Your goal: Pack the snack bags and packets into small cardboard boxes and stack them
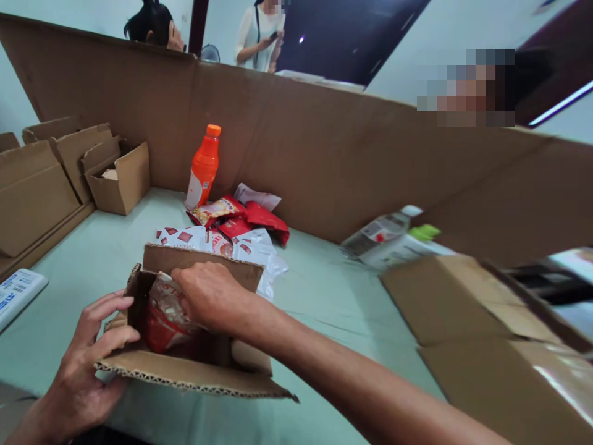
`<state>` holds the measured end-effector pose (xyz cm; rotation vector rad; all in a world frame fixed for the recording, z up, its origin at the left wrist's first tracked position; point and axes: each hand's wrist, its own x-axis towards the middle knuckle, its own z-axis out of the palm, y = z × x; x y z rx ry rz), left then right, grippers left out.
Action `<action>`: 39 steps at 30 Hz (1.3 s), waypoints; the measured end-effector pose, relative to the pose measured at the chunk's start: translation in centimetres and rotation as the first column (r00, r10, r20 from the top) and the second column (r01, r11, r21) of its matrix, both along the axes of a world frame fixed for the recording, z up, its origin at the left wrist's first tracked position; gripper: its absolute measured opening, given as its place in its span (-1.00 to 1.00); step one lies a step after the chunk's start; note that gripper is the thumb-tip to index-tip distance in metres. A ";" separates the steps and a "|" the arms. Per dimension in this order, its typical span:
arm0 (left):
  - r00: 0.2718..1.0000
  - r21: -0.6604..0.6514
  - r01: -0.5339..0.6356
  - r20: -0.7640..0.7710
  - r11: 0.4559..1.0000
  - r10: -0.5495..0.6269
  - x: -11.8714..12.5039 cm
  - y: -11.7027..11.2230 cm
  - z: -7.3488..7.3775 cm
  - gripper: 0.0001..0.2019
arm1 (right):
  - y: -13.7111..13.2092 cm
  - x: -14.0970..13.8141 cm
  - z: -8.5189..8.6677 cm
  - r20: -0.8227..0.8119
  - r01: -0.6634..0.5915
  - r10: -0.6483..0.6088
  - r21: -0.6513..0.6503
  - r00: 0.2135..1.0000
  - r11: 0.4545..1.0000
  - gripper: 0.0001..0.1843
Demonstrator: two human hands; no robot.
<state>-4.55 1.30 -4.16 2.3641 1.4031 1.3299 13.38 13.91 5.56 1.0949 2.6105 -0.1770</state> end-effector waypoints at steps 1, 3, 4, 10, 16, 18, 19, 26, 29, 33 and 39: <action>1.000 0.001 0.005 0.001 1.000 -0.005 0.0 0.0 0.0 -0.67 | 0.0 0.0 -0.2 0.027 0.000 -0.001 0.033 1.000 0.999 -0.82; 1.000 0.003 0.020 0.005 1.000 -0.020 0.1 0.0 0.1 -0.67 | -0.3 0.0 -0.4 0.052 -0.026 0.022 0.073 0.998 0.997 -0.77; 1.000 0.002 0.027 0.006 1.000 -0.027 0.0 0.0 0.2 -0.66 | -0.5 -0.2 -0.4 0.055 -0.042 0.037 0.090 0.998 0.995 -0.74; 0.999 -0.023 0.027 -0.028 0.999 -0.027 -0.1 0.3 0.2 -0.64 | -1.7 -1.0 0.0 -0.116 -0.270 0.286 0.137 0.951 0.953 -0.80; 0.998 -0.031 0.053 -0.041 0.998 -0.055 0.0 0.4 0.1 -0.68 | -0.8 -1.4 1.0 0.102 -0.154 0.166 -0.117 0.981 0.981 -0.64; 0.998 -0.028 0.055 -0.040 0.998 -0.056 0.1 0.3 0.0 -0.67 | -0.6 -1.4 1.5 0.132 -0.106 0.123 -0.128 0.984 0.986 -0.64; 0.998 -0.023 0.052 -0.037 0.998 -0.053 0.1 0.2 0.0 -0.67 | -0.5 -1.2 1.7 0.127 -0.082 0.100 -0.142 0.987 0.987 -0.68; 1.000 0.027 -0.028 0.008 0.999 0.028 0.0 0.2 0.0 -0.69 | 0.1 3.8 -1.8 -0.464 0.016 -0.277 -0.491 0.841 0.871 -0.73; 0.999 0.034 -0.031 -0.034 0.999 0.033 -0.3 0.1 -0.1 -0.75 | 0.2 4.9 -3.7 -0.328 0.020 -0.245 -0.562 0.912 0.827 -0.66; 0.997 0.031 -0.017 -0.072 0.999 0.019 -0.5 0.1 -0.1 -0.78 | -0.6 4.0 -2.1 -0.099 0.020 -0.062 -0.384 0.993 0.923 -0.53; 0.996 0.037 -0.017 -0.081 0.999 0.020 -0.7 0.3 -0.2 -0.77 | -1.4 1.1 0.5 0.072 -0.090 0.101 -0.144 0.992 0.986 -0.61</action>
